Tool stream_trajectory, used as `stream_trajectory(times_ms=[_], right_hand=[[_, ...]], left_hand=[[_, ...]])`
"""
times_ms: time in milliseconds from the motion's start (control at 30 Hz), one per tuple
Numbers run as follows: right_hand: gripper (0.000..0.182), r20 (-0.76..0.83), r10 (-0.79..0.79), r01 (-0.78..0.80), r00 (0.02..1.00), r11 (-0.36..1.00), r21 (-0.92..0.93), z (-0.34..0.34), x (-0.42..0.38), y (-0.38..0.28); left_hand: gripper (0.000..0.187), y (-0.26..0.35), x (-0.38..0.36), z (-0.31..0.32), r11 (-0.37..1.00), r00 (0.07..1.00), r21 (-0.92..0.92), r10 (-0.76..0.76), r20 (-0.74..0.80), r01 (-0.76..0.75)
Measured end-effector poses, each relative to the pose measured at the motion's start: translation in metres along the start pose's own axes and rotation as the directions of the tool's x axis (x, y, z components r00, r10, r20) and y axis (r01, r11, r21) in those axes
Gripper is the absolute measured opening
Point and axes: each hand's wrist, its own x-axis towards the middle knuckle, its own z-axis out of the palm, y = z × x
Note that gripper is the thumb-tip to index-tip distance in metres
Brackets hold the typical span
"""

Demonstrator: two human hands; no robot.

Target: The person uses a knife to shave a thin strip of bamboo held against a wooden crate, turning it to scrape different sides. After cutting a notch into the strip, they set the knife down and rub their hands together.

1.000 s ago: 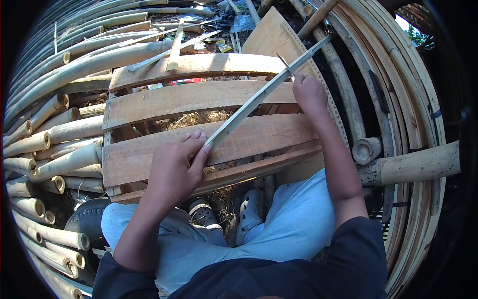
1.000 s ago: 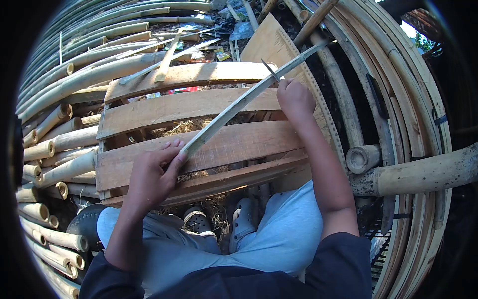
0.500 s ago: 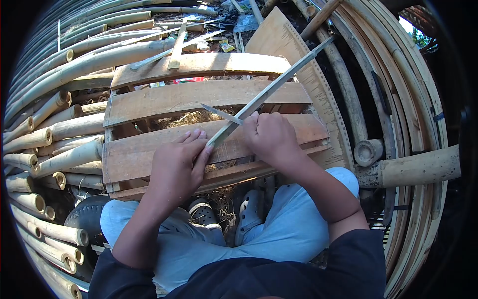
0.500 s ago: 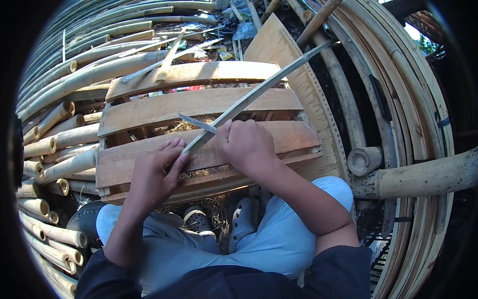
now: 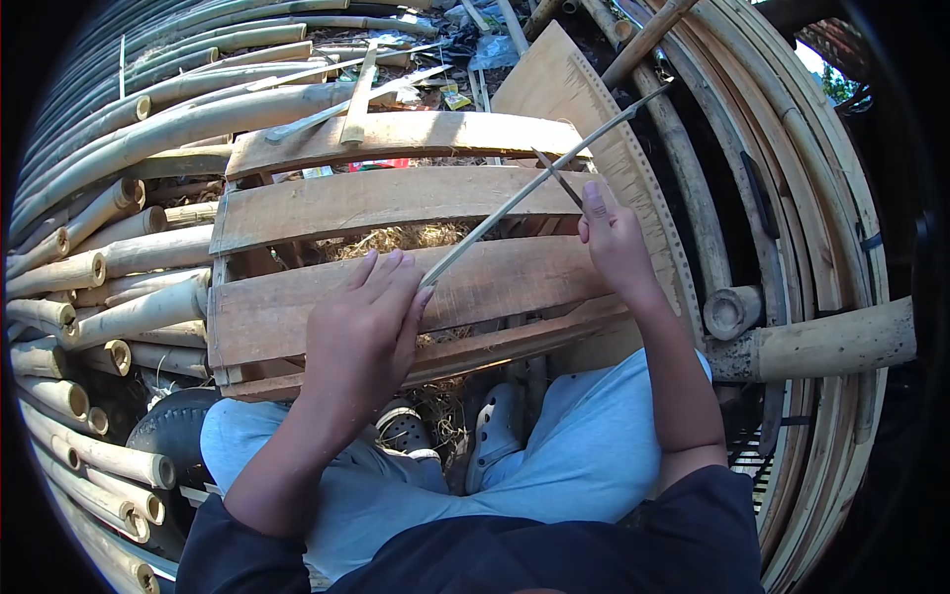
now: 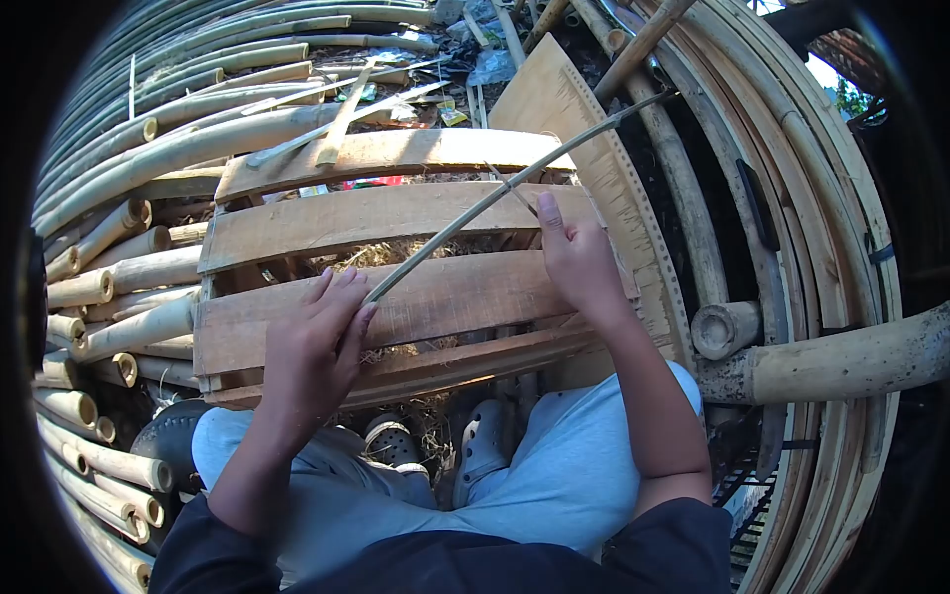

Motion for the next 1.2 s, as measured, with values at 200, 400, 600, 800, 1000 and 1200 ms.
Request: stream_trajectory(times_ms=[200, 400, 600, 800, 1000, 1200], right_hand=[[0.063, 0.092, -0.188, 0.162, 0.978, 0.957, 0.241, 0.028, -0.013, -0.019], [0.052, 0.127, -0.036, -0.017, 0.991, 0.919, 0.394, 0.029, -0.013, -0.023], [0.043, 0.131, 0.207, -0.244, 0.969, 0.868, 0.432, 0.027, -0.017, -0.034], [0.041, -0.072, 0.204, -0.171, 0.976, 0.931, 0.322, 0.018, 0.0, -0.02], [0.041, -0.108, 0.161, -0.126, 0.981, 0.953, 0.274, 0.013, 0.008, -0.022], [0.05, -0.086, 0.089, -0.071, 0.992, 0.979, 0.194, 0.018, 0.013, -0.009]], left_hand=[[0.02, 0.009, -0.003, 0.017, 0.998, 0.999, -0.04, 0.052, 0.017, -0.051], [0.024, 0.012, -0.005, 0.02, 0.993, 0.995, -0.102, 0.067, 0.076, -0.059], [0.04, 0.023, -0.009, 0.018, 0.983, 0.967, -0.184, 0.065, 0.248, -0.019], [0.063, 0.014, -0.001, 0.004, 0.975, 0.871, -0.045, 0.216, 0.44, -0.219], [0.054, 0.003, 0.001, 0.018, 0.954, 0.906, 0.022, 0.278, 0.319, -0.3], [0.046, 0.003, 0.0, 0.025, 0.96, 0.928, 0.011, 0.268, 0.257, -0.281]])
